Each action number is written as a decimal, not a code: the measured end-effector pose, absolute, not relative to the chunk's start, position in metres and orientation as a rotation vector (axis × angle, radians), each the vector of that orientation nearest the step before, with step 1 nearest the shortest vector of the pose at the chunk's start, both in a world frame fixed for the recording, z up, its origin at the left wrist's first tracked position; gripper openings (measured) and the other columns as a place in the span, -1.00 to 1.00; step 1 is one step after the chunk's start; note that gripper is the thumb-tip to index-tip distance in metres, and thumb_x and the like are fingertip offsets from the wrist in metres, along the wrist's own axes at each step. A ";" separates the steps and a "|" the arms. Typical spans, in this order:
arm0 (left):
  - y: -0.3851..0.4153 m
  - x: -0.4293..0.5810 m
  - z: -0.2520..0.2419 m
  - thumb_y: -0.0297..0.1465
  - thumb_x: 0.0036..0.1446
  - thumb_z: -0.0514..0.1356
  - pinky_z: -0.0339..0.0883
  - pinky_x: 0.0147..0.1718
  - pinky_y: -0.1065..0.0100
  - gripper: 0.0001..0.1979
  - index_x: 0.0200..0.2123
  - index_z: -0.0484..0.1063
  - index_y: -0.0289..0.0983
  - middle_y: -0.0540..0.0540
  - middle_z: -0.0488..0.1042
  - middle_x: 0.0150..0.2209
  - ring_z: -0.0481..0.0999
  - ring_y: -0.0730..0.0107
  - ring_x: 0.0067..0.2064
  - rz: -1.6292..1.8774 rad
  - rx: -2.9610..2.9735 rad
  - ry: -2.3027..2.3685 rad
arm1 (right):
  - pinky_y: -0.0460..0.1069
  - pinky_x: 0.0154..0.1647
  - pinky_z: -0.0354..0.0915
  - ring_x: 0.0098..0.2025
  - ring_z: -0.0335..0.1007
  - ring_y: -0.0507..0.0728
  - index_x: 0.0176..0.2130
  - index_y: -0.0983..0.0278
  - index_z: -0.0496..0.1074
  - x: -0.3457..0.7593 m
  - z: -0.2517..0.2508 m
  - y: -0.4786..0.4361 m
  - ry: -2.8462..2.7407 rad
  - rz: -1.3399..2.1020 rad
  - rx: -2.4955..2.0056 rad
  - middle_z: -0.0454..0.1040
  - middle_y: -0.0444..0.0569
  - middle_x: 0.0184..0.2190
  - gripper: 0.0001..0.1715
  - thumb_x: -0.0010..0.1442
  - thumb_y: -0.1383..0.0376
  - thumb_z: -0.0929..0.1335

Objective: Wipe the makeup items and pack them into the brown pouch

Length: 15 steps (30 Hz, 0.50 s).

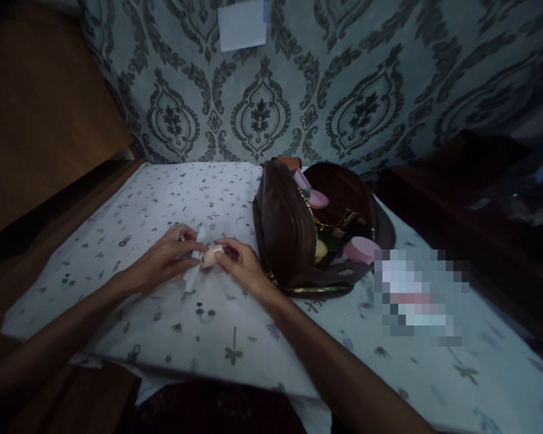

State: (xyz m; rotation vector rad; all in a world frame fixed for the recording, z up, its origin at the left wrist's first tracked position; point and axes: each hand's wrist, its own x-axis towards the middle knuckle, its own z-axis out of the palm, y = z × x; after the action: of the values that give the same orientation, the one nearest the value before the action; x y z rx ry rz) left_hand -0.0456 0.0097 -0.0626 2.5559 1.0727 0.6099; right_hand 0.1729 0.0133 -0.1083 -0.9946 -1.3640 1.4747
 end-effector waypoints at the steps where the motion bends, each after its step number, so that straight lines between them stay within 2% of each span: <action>1: 0.012 -0.045 -0.065 -0.26 0.33 0.09 0.29 0.04 0.19 -0.73 0.00 0.47 -0.18 -0.21 0.35 0.06 0.33 0.12 0.12 0.628 2.546 1.062 | -0.08 -0.35 0.28 -0.35 0.36 0.04 -0.09 0.27 0.50 0.173 -0.109 0.013 -1.365 1.474 -0.987 0.48 -0.11 -0.35 -0.54 0.01 0.16 0.47; 3: 0.015 -0.045 -0.068 -0.22 0.33 0.09 0.29 0.02 0.22 -0.72 -0.01 0.45 -0.19 -0.20 0.38 0.07 0.36 0.14 0.10 0.605 2.472 0.999 | -0.07 -0.35 0.28 -0.35 0.36 0.04 -0.11 0.26 0.49 0.173 -0.109 0.013 -1.363 1.475 -0.978 0.48 -0.11 -0.35 -0.54 0.00 0.14 0.48; 5: 0.017 -0.044 -0.066 -0.20 0.34 0.06 0.33 -0.08 0.30 -0.73 -0.06 0.43 -0.21 -0.13 0.47 -0.06 0.45 0.23 -0.05 0.580 2.371 0.992 | -0.07 -0.35 0.28 -0.37 0.35 0.04 -0.12 0.25 0.49 0.172 -0.110 0.014 -1.361 1.483 -0.976 0.48 -0.12 -0.36 -0.54 -0.02 0.13 0.49; 8: 0.014 -0.043 -0.059 -0.19 0.31 0.10 0.31 -0.23 0.36 -0.73 -0.02 0.36 -0.20 -0.04 0.49 -0.21 0.46 0.31 -0.22 0.737 2.245 1.242 | -0.07 -0.37 0.27 -0.39 0.33 0.03 -0.12 0.26 0.49 0.172 -0.111 0.014 -1.371 1.488 -0.968 0.46 -0.12 -0.38 -0.53 -0.01 0.11 0.49; 11: 0.010 -0.038 -0.058 -0.17 0.24 0.19 0.29 -0.29 0.38 -0.66 0.01 0.31 -0.19 -0.03 0.48 -0.21 0.46 0.31 -0.22 0.921 2.178 1.444 | -0.08 -0.38 0.25 -0.41 0.32 0.01 -0.12 0.25 0.48 0.171 -0.111 0.014 -1.392 1.472 -0.970 0.44 -0.13 -0.37 -0.56 0.01 0.12 0.48; 13: 0.007 -0.030 -0.062 -0.18 0.26 0.18 0.32 -0.25 0.35 -0.73 -0.08 0.36 -0.21 -0.05 0.49 -0.20 0.46 0.30 -0.21 0.961 2.279 1.366 | -0.08 -0.39 0.25 -0.42 0.32 0.01 -0.15 0.24 0.47 0.171 -0.112 0.015 -1.386 1.474 -0.966 0.43 -0.14 -0.38 -0.58 -0.01 0.13 0.49; 15: 0.004 -0.020 -0.070 -0.20 0.32 0.13 0.34 -0.16 0.29 -0.76 -0.12 0.39 -0.24 -0.10 0.51 -0.19 0.46 0.25 -0.15 0.954 2.447 1.187 | -0.08 -0.41 0.23 -0.43 0.30 0.01 -0.28 0.25 0.43 0.171 -0.114 0.017 -1.393 1.477 -0.942 0.40 -0.17 -0.43 -0.67 -0.03 0.15 0.49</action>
State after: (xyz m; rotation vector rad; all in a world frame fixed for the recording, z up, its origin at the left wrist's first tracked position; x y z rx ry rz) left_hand -0.0205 0.0043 -0.0698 2.4466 1.1865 0.9539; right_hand 0.1709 0.0166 -0.1137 -0.9417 -1.3925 1.4768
